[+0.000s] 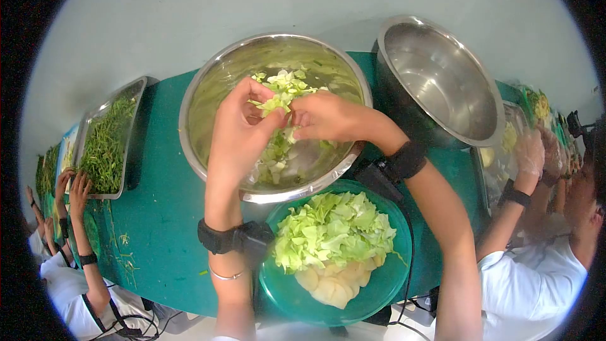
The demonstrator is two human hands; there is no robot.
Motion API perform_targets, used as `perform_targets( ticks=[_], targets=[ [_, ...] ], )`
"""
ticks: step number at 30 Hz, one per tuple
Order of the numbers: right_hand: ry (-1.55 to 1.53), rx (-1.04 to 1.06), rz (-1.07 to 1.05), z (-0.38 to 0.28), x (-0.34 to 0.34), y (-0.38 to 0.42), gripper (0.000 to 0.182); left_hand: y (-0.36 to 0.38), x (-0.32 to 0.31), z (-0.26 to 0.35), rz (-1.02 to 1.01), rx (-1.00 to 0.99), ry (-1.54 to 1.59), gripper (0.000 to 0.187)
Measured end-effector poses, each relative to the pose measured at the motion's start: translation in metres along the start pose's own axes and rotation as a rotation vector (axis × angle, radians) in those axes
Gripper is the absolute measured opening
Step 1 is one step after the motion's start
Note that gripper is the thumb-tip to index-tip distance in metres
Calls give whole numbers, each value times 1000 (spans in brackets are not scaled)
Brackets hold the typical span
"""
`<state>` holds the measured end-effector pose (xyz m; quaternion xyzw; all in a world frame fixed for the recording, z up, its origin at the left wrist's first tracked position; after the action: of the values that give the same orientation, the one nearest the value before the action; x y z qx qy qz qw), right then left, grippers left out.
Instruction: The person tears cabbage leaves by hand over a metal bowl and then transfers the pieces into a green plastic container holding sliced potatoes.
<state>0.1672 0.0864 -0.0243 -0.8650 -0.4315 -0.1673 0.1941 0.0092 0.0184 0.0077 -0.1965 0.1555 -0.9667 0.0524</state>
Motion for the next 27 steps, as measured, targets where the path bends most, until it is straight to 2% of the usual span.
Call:
perform_targets(
  ticks=[5, 8, 11, 20, 23, 27],
  targets=[
    [-35, -39, 74, -11, 7, 1, 25, -1, 2, -4, 23, -56, -149, 20],
    [-116, -25, 127, -8, 9, 3, 23, -1, 3, -6, 54, -40, -135, 20],
    [-178, 24, 153, -11, 9, 3, 20, -3, 5, -11, 110, 45, -119, 20],
    [-31, 221, 169, -26, 16, 3, 15, 0, 3, -3, 121, -22, -180, 19],
    [-135, 101, 136, -29, 15, 6, 15, -1, 0, -7, 62, -36, -135, 19],
    [-342, 108, 163, -22, 12, 3, 15, -1, -1, -3, 3, 30, -34, 19]
  ],
)
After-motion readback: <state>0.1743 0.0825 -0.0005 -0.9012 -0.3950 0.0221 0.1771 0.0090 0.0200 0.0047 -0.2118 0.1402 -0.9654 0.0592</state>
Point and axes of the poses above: each hand's wrist, its own y-axis away from the middle knuckle, its own x-axis out of the back of the hand, z = x × y, the point moved 2 cm from there along -y, towards the middle knuckle, and after that the axes turned 9 degrees about -y, right-handed, at the moved point
